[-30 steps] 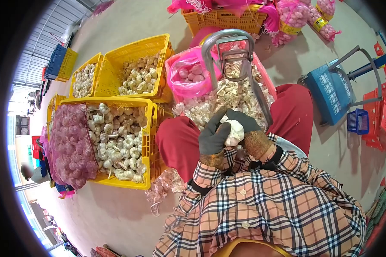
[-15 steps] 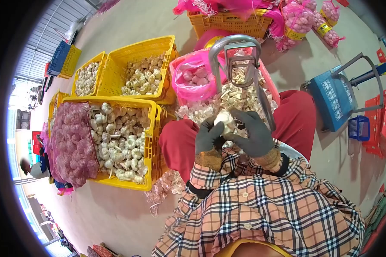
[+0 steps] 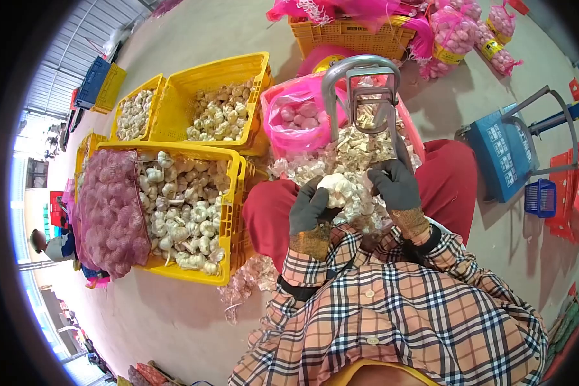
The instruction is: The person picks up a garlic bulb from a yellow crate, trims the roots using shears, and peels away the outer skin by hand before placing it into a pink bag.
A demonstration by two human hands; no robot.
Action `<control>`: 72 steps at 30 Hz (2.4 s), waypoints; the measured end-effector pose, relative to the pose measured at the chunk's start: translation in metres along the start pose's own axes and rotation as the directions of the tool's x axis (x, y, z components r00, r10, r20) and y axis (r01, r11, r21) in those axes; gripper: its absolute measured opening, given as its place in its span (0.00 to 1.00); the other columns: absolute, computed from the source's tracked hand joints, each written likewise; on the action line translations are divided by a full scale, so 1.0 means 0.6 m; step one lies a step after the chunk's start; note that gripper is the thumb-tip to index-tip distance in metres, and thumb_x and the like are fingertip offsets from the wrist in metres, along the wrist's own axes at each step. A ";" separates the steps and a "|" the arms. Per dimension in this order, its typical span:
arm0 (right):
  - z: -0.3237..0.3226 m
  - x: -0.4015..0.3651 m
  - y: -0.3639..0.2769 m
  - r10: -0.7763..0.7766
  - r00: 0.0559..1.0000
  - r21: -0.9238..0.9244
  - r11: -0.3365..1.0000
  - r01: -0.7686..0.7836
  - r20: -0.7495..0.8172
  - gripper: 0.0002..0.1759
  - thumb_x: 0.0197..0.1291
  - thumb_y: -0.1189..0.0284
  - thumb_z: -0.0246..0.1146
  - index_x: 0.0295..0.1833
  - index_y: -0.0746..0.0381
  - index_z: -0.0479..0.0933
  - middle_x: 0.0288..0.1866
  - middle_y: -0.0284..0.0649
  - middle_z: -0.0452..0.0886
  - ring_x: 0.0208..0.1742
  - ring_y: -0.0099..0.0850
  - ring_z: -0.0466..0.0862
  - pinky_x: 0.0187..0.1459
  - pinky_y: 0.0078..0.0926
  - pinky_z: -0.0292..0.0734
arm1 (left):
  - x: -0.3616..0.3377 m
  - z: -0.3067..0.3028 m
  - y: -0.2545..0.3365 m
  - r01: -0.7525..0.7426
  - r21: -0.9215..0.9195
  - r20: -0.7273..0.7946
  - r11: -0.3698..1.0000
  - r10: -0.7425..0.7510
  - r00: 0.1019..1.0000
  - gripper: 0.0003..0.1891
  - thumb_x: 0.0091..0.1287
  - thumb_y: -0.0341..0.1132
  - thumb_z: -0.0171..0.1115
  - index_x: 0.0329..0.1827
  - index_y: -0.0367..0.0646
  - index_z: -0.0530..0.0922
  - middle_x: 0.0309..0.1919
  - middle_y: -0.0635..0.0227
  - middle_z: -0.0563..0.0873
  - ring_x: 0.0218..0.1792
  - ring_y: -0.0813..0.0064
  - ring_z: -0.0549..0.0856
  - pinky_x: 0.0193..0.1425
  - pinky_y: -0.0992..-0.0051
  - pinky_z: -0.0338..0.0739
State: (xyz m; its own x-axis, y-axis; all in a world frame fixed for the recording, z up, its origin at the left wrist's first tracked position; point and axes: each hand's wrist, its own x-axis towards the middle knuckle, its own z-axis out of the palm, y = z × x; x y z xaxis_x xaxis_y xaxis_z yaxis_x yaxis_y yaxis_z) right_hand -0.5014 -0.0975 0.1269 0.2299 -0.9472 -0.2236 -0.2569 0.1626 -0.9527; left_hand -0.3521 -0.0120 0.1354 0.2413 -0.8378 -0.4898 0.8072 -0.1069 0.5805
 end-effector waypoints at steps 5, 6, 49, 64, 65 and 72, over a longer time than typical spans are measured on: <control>0.015 0.014 -0.004 -0.769 0.495 -0.178 0.465 0.867 0.405 0.14 0.59 0.72 0.54 0.51 0.63 0.72 0.36 0.43 0.77 0.32 0.34 0.79 0.33 0.27 0.73 | 0.009 -0.006 -0.015 0.085 0.402 -0.101 0.912 -0.048 0.994 0.16 0.62 0.26 0.57 0.52 0.33 0.72 0.40 0.63 0.81 0.38 0.78 0.81 0.40 0.81 0.77; 0.009 0.010 0.001 -0.764 0.503 -0.185 0.471 0.863 0.404 0.14 0.59 0.72 0.54 0.51 0.63 0.72 0.36 0.43 0.77 0.32 0.34 0.79 0.33 0.27 0.73 | 0.008 -0.007 -0.019 0.094 0.402 -0.099 0.911 -0.059 0.993 0.16 0.62 0.26 0.57 0.52 0.33 0.72 0.40 0.63 0.81 0.38 0.78 0.81 0.40 0.81 0.77; -0.125 0.060 0.155 -0.604 0.686 -0.755 0.200 0.624 0.407 0.23 0.58 0.76 0.56 0.60 0.67 0.65 0.52 0.44 0.73 0.50 0.34 0.75 0.52 0.27 0.68 | 0.144 -0.391 0.393 -0.200 0.918 -0.319 0.342 0.938 0.136 0.13 0.60 0.35 0.60 0.45 0.41 0.78 0.34 0.62 0.82 0.29 0.73 0.81 0.33 0.74 0.76; -0.076 0.049 0.110 -0.030 0.986 -0.054 0.998 0.022 -0.166 0.20 0.59 0.75 0.59 0.56 0.68 0.69 0.48 0.36 0.75 0.47 0.24 0.72 0.48 0.21 0.68 | 0.087 -0.467 0.384 0.205 0.978 -0.101 0.026 0.926 0.365 0.22 0.43 0.40 0.74 0.34 0.33 0.77 0.44 0.55 0.78 0.42 0.67 0.78 0.45 0.68 0.73; -0.074 0.049 0.106 -0.044 0.989 -0.044 0.998 0.038 -0.142 0.20 0.58 0.75 0.59 0.56 0.68 0.69 0.48 0.36 0.75 0.48 0.24 0.71 0.49 0.21 0.68 | 0.067 -0.425 0.355 -0.055 0.985 -0.134 0.164 0.924 0.359 0.20 0.45 0.38 0.73 0.36 0.33 0.77 0.46 0.55 0.77 0.43 0.68 0.77 0.45 0.70 0.73; -0.078 0.049 0.101 -0.325 0.940 -0.427 0.868 0.253 -0.104 0.15 0.57 0.67 0.62 0.46 0.65 0.74 0.31 0.42 0.78 0.33 0.27 0.77 0.36 0.25 0.72 | 0.007 -0.161 0.178 -0.494 0.381 0.097 0.782 0.497 0.862 0.21 0.54 0.29 0.60 0.51 0.33 0.70 0.35 0.55 0.81 0.23 0.73 0.79 0.24 0.78 0.74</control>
State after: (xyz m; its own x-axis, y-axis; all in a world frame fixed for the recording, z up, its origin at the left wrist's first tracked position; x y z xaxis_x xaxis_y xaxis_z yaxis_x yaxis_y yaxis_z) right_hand -0.5540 -0.1285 0.0721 0.2018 -0.9720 0.1207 -0.5658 -0.2163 -0.7957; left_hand -0.2129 0.0248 0.1320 0.5574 -0.8272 -0.0708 0.3071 0.1262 0.9433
